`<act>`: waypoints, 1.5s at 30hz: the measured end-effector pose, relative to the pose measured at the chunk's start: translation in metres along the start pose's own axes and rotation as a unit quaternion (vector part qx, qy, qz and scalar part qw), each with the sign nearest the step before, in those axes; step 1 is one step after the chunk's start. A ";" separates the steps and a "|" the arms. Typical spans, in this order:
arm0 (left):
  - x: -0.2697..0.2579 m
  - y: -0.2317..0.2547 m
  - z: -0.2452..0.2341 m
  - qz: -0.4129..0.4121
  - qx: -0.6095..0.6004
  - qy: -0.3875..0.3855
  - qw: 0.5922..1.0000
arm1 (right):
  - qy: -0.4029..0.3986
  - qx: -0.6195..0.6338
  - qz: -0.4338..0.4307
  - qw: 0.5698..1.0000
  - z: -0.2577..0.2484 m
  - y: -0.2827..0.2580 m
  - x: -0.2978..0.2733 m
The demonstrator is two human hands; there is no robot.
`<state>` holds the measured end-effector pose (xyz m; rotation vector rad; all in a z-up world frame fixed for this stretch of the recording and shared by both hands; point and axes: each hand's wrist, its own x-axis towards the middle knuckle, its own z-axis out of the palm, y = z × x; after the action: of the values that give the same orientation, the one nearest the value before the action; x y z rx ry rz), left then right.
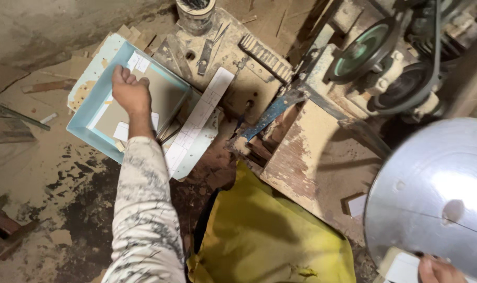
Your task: The person uses a bandsaw to cut a long white wooden strip along pre-drawn lines. They guide the wood through the blade, make angled cuts, and place the cut pieces into a nearby container.
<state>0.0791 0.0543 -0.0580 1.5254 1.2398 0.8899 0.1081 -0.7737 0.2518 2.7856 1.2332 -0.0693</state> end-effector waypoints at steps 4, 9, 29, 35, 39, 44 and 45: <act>-0.054 0.022 -0.014 0.004 -0.188 -0.029 0.982 | 0.053 0.113 0.018 0.992 -0.022 -0.061 0.045; -0.245 0.162 -0.047 0.024 -0.109 -0.297 0.948 | 0.197 0.168 0.169 0.951 -0.081 -0.158 0.091; -0.453 0.360 -0.029 0.473 0.016 -0.558 0.682 | 0.207 0.229 0.171 0.936 -0.088 -0.110 0.026; -0.459 0.369 -0.029 0.495 0.053 -0.544 0.676 | 0.225 0.202 0.143 0.942 -0.080 -0.101 0.028; -0.463 0.375 -0.023 0.506 0.043 -0.547 0.665 | 0.229 0.208 0.128 0.942 -0.083 -0.098 0.041; -0.467 0.374 -0.015 0.490 0.065 -0.562 0.663 | 0.235 0.226 0.147 0.934 -0.087 -0.091 0.047; -0.466 0.374 -0.015 0.493 0.063 -0.558 0.665 | 0.236 0.231 0.155 0.931 -0.089 -0.089 0.047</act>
<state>0.0694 -0.4122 0.3161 2.2909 -0.5403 0.2433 0.0744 -0.6703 0.3305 3.5265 0.9134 0.4106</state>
